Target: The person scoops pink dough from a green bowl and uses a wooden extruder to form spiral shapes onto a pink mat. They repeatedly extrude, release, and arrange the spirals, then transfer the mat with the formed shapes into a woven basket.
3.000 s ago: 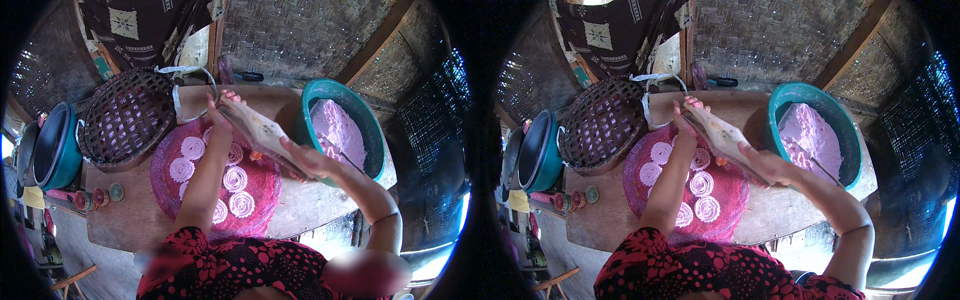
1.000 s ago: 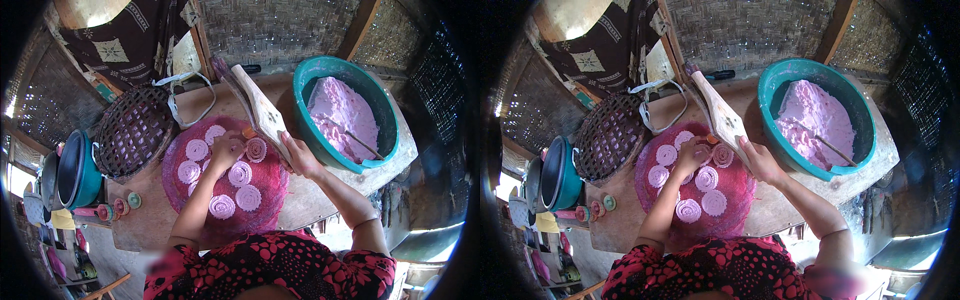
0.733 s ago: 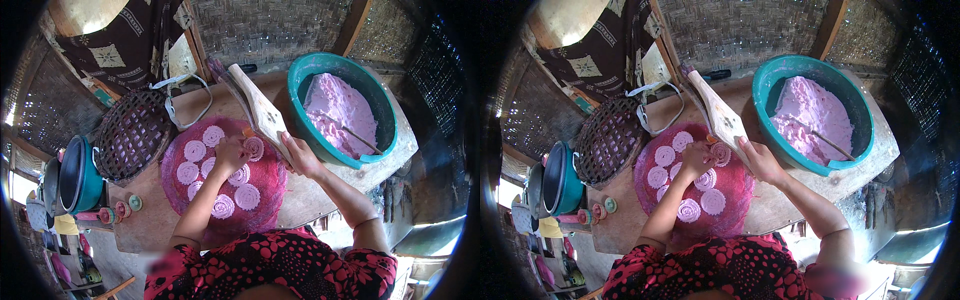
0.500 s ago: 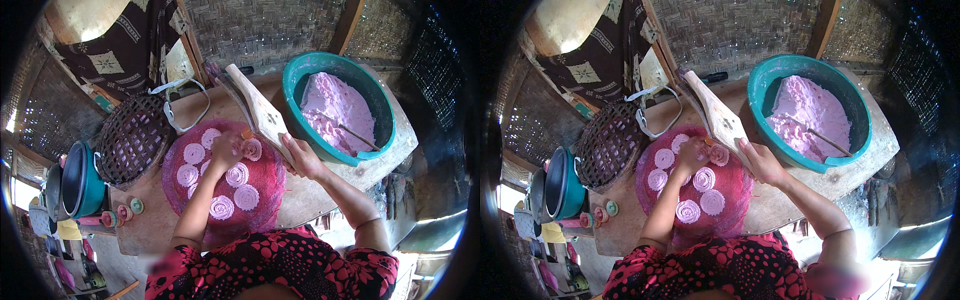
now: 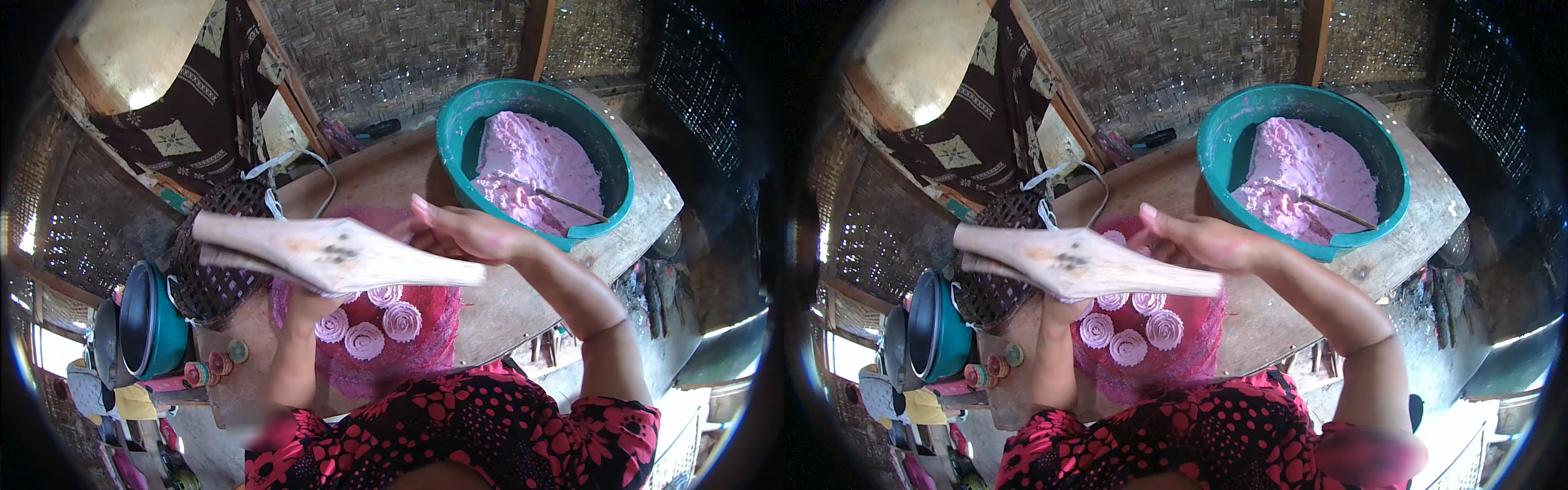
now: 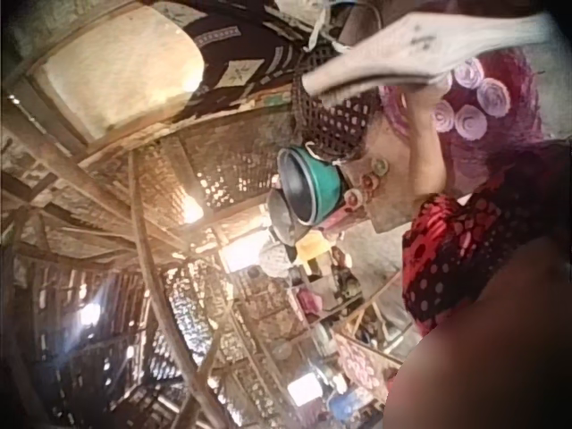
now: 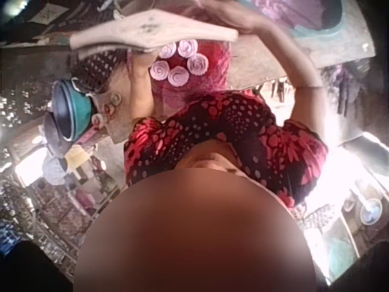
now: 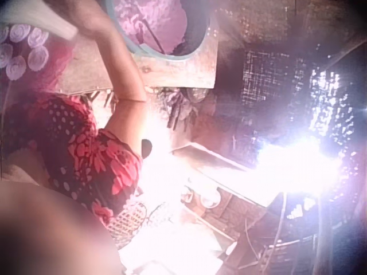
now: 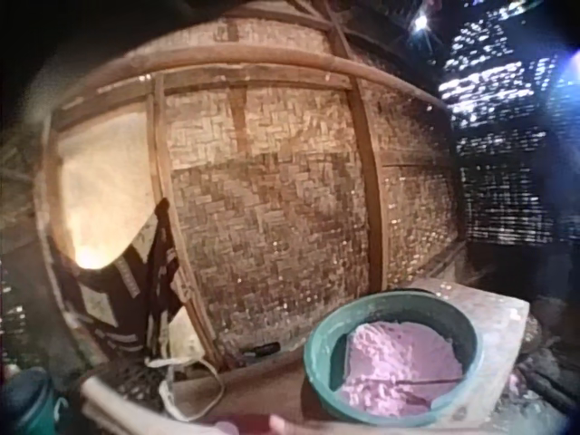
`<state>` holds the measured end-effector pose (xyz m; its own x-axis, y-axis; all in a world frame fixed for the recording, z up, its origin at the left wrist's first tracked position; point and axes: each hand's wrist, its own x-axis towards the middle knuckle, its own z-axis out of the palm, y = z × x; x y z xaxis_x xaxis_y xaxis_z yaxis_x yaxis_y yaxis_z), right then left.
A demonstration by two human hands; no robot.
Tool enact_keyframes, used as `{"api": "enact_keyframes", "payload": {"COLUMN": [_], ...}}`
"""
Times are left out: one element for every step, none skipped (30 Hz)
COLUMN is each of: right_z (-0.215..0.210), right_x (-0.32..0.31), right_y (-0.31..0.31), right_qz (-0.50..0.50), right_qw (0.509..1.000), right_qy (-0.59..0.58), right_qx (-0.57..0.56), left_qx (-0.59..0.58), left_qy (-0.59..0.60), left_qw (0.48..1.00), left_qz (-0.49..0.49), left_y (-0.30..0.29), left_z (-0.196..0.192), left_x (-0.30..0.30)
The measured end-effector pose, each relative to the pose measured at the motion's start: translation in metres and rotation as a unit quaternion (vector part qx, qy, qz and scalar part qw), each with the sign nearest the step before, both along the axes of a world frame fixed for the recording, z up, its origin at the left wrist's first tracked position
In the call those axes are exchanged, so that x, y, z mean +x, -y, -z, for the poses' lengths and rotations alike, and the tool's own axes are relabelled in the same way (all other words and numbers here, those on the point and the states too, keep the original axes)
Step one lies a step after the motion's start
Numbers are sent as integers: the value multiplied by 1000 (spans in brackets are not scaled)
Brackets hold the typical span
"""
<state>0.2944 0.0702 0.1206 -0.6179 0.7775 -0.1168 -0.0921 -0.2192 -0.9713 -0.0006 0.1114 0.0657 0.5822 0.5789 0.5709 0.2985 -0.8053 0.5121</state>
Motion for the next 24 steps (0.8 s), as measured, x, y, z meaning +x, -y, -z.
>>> {"api": "enact_keyframes", "payload": {"right_z": [20,45,70,93,114,132,146,156,164,170,173,174,174,173,170,165,157,147,135,121,106,91,77,67], "right_x": [-2,-6,-11,-14,-16,-21,-23,-26,-28,-30,-31,-32,-33,-33,-33,-33,-33,-32,-33,-33,-33,-32,-30,-28], "right_y": [-16,-22,-24,-23,-18,-12,-9,-9,-7,-7,-9,-10,-14,-16,-18,-19,-18,-16,-13,-9,-4,4,17,34], "right_qz": [18,102,180,188,177,178,198,202,204,213,192,183,194,166,160,142,164,175,166,186,179,168,164,156], "right_qw": [995,992,951,868,733,749,733,720,708,691,693,692,681,687,683,685,686,694,708,787,857,910,865,810], "right_qy": [-79,32,160,298,473,470,456,466,474,470,490,494,477,500,503,515,495,484,499,363,247,126,175,221], "right_qx": [-57,71,194,349,456,431,464,473,482,506,493,494,520,500,506,496,507,502,471,463,416,359,441,520], "left_qx": [78,58,65,83,104,-1,-127,-85,-72,-100,-56,-42,-15,-96,-54,-20,18,38,-3,-31,-81,-87,-108,-127], "left_qy": [8,-26,-49,-80,-115,-23,51,69,73,153,130,118,114,140,112,93,77,4,4,-37,-62,-88,-95,-104], "left_qw": [996,987,971,946,910,909,873,872,854,834,838,830,827,801,824,830,838,833,848,859,868,901,920,936], "left_qz": [-53,-145,-224,-304,-385,-417,-468,-477,-510,-521,-527,-543,-550,-574,-553,-550,-540,-552,-531,-510,-485,-417,-364,-313], "left_y": [6,14,22,31,43,53,63,76,88,97,105,115,123,126,129,131,132,131,133,132,133,134,135,136], "left_z": [11,20,29,39,47,53,59,64,68,72,75,79,84,87,92,96,100,104,109,113,116,117,119,119], "left_x": [-15,-34,-54,-74,-94,-114,-131,-144,-154,-161,-166,-169,-170,-173,-173,-173,-172,-171,-166,-160,-151,-141,-127,-109]}}
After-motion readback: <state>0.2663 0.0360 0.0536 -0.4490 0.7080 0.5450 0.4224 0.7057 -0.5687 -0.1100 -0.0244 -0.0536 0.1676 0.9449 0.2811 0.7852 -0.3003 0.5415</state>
